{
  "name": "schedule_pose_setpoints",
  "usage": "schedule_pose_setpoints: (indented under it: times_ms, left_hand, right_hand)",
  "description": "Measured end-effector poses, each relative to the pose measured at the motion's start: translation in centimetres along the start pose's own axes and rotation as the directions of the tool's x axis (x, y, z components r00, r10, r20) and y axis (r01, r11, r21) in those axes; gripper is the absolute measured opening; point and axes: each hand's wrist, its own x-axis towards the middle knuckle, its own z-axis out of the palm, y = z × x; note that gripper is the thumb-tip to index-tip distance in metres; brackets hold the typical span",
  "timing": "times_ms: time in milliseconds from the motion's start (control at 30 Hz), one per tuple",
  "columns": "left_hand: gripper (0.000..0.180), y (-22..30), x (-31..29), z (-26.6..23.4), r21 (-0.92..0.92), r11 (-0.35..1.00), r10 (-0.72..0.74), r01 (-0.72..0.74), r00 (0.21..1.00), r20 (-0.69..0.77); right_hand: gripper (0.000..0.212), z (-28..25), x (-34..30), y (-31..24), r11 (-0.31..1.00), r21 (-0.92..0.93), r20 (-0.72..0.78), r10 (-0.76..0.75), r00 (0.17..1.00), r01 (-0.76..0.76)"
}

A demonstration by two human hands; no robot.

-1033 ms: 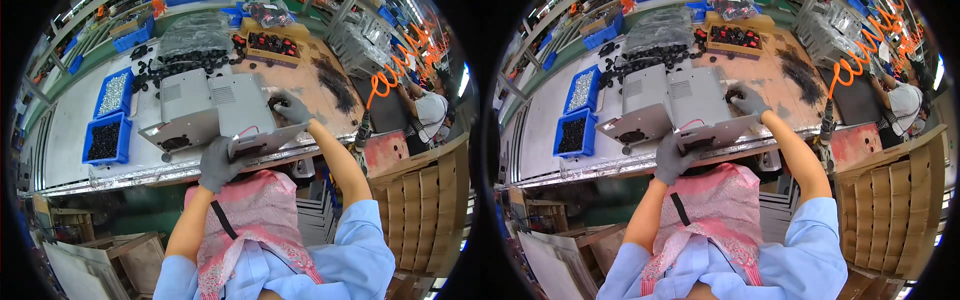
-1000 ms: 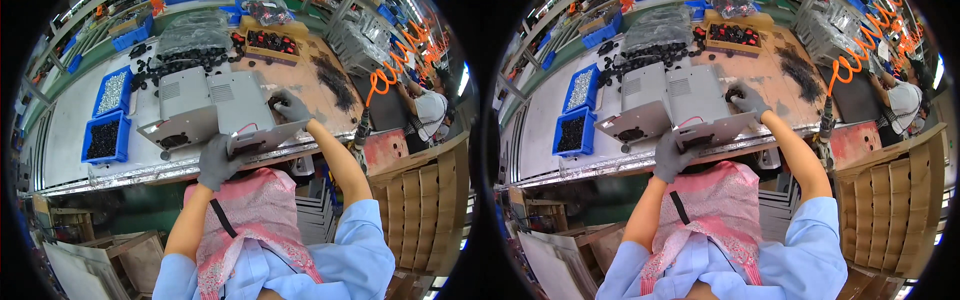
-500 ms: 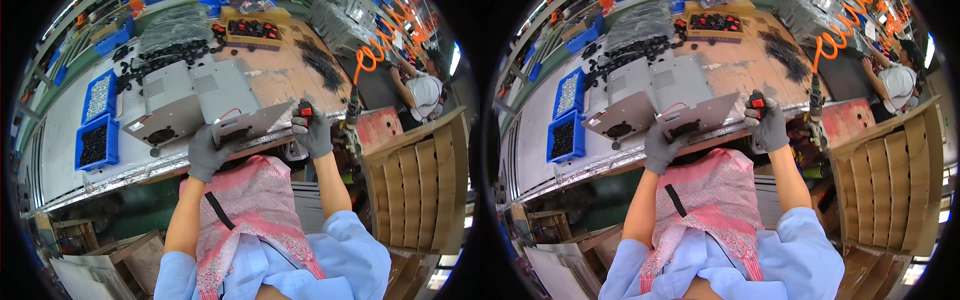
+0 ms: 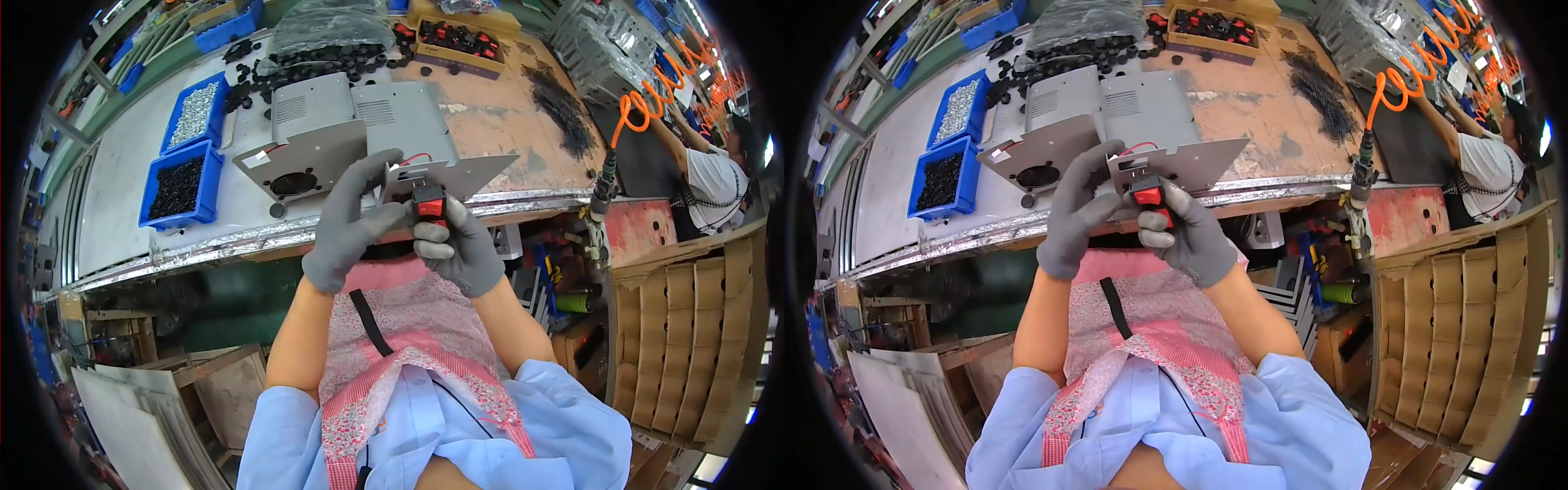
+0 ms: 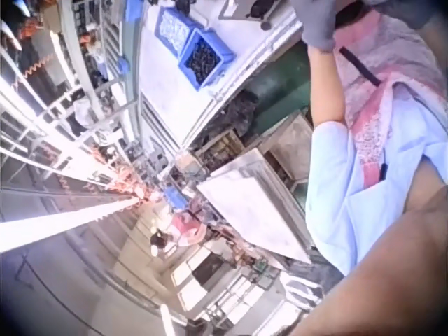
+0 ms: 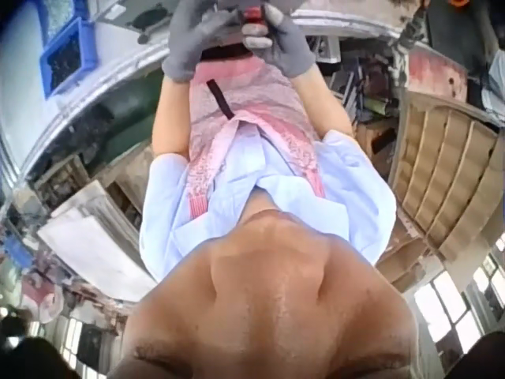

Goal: The person is assembling electronic enclosures by installing fans and components using an electric screwdriver.

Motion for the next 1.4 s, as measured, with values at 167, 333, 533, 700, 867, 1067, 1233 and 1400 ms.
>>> schedule_pose_setpoints:
  times_ms: [167,333,533,700,867,1067,1233,1400]
  left_hand:
    - [0.059,2.1,1.1,-0.1,0.027,0.985,-0.17,0.168,0.979,0.117]
    - [0.05,1.7,2.0,0.7,0.075,0.98,-0.192,0.186,0.977,0.092]
    - [0.048,-0.3,2.2,0.5,0.206,0.978,0.041,-0.024,0.996,-0.078]
    - [0.052,-1.0,2.2,1.1,0.325,0.94,0.141,-0.104,0.986,-0.09]
    - [0.054,-1.4,2.5,1.7,0.311,0.935,0.228,-0.172,0.961,-0.155]
    - [0.05,-1.9,2.7,3.2,0.182,0.947,0.304,-0.266,0.924,-0.231]
    - [0.048,-1.2,2.6,1.9,0.294,0.948,0.179,-0.119,0.966,-0.185]
    - [0.048,-0.7,0.1,-0.1,-0.183,0.983,-0.066,0.029,0.977,-0.202]
  right_hand:
    - [0.039,0.7,1.4,0.6,1.0,0.027,-0.009,0.012,1.0,-0.011]
    - [0.038,0.8,1.1,1.0,0.997,-0.021,-0.104,-0.077,0.992,0.075]
    - [0.037,3.2,-0.7,-0.8,-0.307,-0.942,0.31,-0.648,0.696,0.133]
    - [0.052,5.1,0.9,-1.8,-0.707,-0.707,0.495,-0.462,0.735,0.032]
    - [0.039,4.8,2.4,-2.0,-0.777,-0.626,0.527,-0.486,0.697,-0.068]
    - [0.032,5.1,2.6,-1.7,-0.789,-0.596,0.54,-0.53,0.654,-0.148]
    - [0.035,4.0,2.6,-2.0,-0.778,-0.628,0.627,-0.486,0.609,0.025]
    - [0.047,5.1,1.4,0.6,-0.375,-0.889,0.445,-0.576,0.686,0.263]
